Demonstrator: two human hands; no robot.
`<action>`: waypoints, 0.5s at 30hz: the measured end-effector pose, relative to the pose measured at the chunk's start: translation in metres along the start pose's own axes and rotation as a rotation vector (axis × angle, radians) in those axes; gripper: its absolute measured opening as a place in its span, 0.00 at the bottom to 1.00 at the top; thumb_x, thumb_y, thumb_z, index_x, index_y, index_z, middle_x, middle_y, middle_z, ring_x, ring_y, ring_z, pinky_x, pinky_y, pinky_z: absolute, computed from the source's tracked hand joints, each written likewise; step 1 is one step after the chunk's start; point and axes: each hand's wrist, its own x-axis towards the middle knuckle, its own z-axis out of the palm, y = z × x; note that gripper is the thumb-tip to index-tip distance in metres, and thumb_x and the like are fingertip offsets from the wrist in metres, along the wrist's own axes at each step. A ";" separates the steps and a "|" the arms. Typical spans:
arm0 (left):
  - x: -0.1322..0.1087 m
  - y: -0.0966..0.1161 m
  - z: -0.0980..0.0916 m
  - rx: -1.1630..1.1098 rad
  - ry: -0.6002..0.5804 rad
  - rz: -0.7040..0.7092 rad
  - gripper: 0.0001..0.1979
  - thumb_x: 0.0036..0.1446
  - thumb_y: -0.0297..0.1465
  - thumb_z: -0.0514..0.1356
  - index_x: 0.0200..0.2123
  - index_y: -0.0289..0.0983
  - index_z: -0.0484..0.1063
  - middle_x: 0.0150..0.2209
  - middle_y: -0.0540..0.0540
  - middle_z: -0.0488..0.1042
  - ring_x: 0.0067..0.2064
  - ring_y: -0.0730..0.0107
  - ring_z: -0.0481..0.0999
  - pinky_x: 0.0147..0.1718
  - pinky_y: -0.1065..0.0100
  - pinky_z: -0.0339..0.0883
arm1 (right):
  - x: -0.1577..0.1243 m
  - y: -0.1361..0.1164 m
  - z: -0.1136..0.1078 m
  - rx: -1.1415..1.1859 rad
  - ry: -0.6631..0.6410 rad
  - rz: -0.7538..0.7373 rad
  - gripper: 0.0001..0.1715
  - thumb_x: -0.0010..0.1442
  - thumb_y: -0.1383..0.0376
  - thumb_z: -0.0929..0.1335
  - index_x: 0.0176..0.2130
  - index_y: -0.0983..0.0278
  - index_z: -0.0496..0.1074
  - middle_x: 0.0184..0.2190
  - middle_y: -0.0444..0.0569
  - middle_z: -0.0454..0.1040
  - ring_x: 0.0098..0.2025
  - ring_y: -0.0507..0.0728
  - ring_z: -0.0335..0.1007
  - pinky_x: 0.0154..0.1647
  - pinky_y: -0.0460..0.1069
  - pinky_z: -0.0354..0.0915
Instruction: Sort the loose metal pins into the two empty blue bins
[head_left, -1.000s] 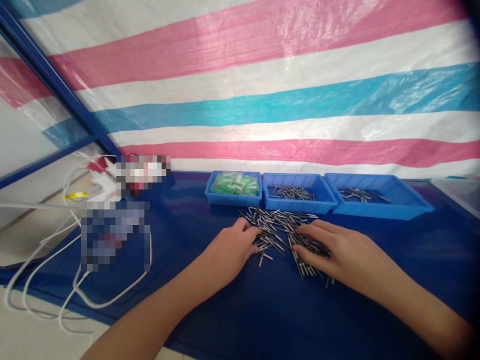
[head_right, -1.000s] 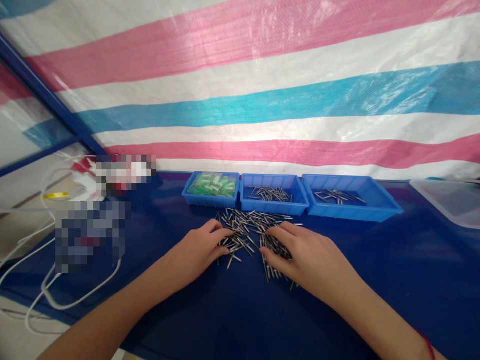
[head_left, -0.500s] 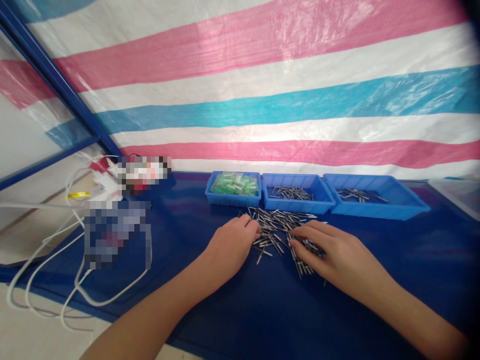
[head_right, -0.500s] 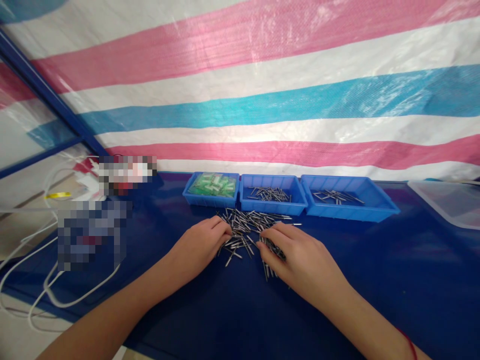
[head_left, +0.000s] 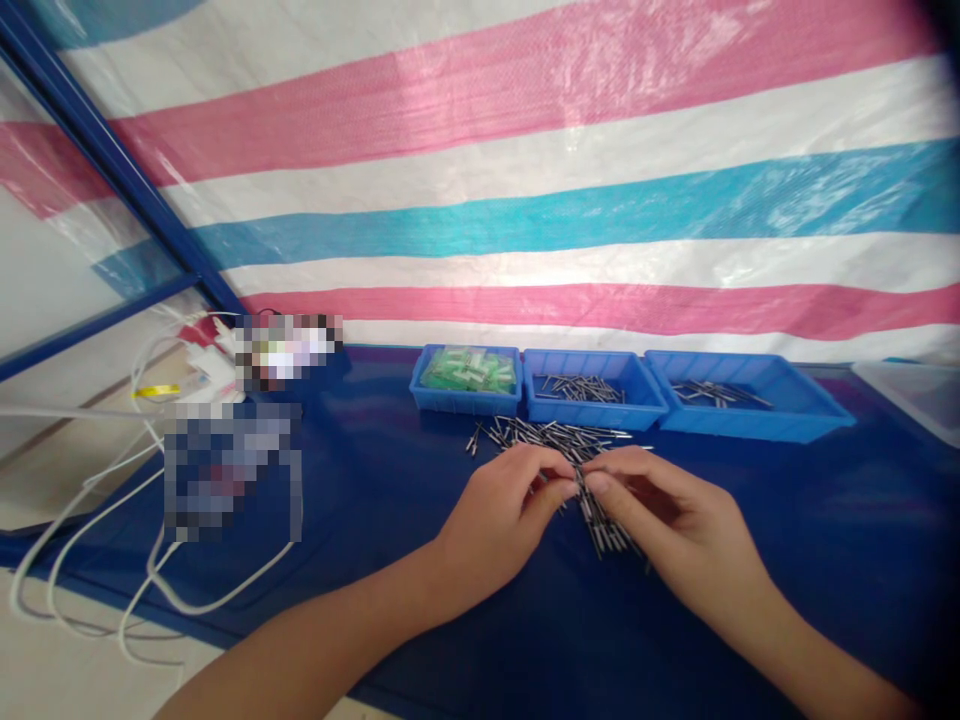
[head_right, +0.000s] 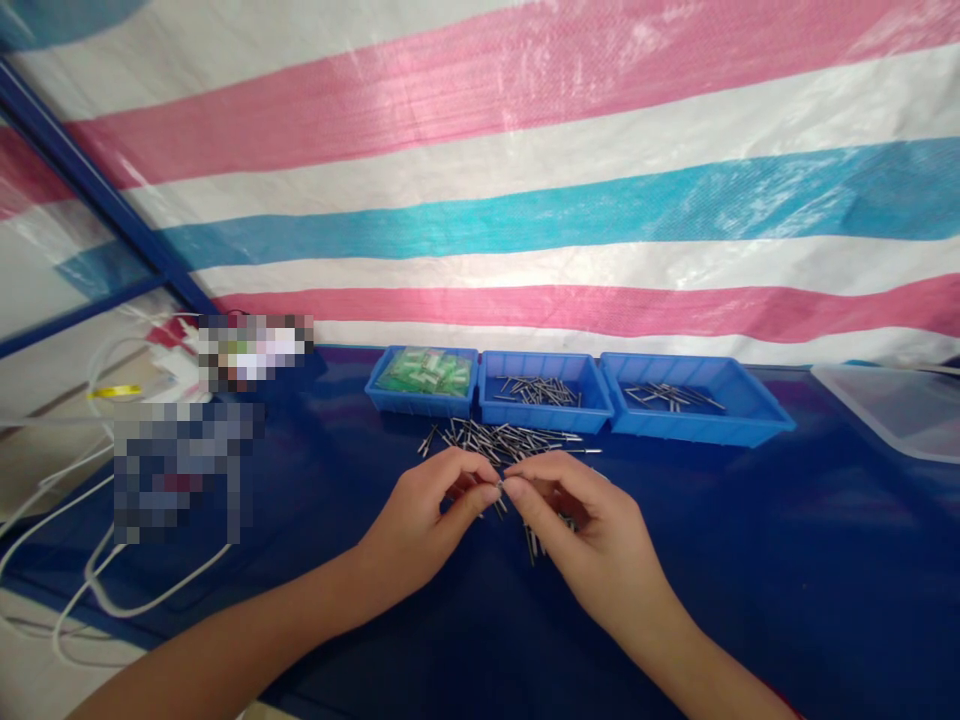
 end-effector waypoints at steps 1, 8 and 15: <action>0.000 0.000 0.001 -0.015 -0.006 -0.002 0.09 0.62 0.34 0.56 0.41 0.36 0.72 0.38 0.47 0.76 0.37 0.72 0.74 0.39 0.72 0.67 | 0.000 0.000 0.000 0.009 -0.004 -0.004 0.04 0.59 0.62 0.69 0.36 0.59 0.74 0.34 0.45 0.75 0.32 0.52 0.73 0.30 0.44 0.70; 0.000 -0.001 0.003 -0.013 -0.042 0.051 0.11 0.63 0.35 0.54 0.41 0.36 0.73 0.36 0.46 0.75 0.38 0.70 0.73 0.38 0.71 0.66 | -0.001 -0.001 -0.003 0.000 -0.049 -0.037 0.05 0.60 0.64 0.68 0.39 0.58 0.75 0.35 0.46 0.75 0.35 0.52 0.73 0.28 0.43 0.68; 0.000 -0.003 0.007 -0.081 -0.046 0.026 0.10 0.61 0.36 0.57 0.38 0.36 0.72 0.35 0.47 0.74 0.35 0.73 0.73 0.36 0.73 0.66 | 0.000 -0.003 -0.003 -0.003 -0.034 -0.072 0.04 0.60 0.66 0.68 0.37 0.57 0.74 0.34 0.45 0.74 0.34 0.52 0.72 0.30 0.44 0.68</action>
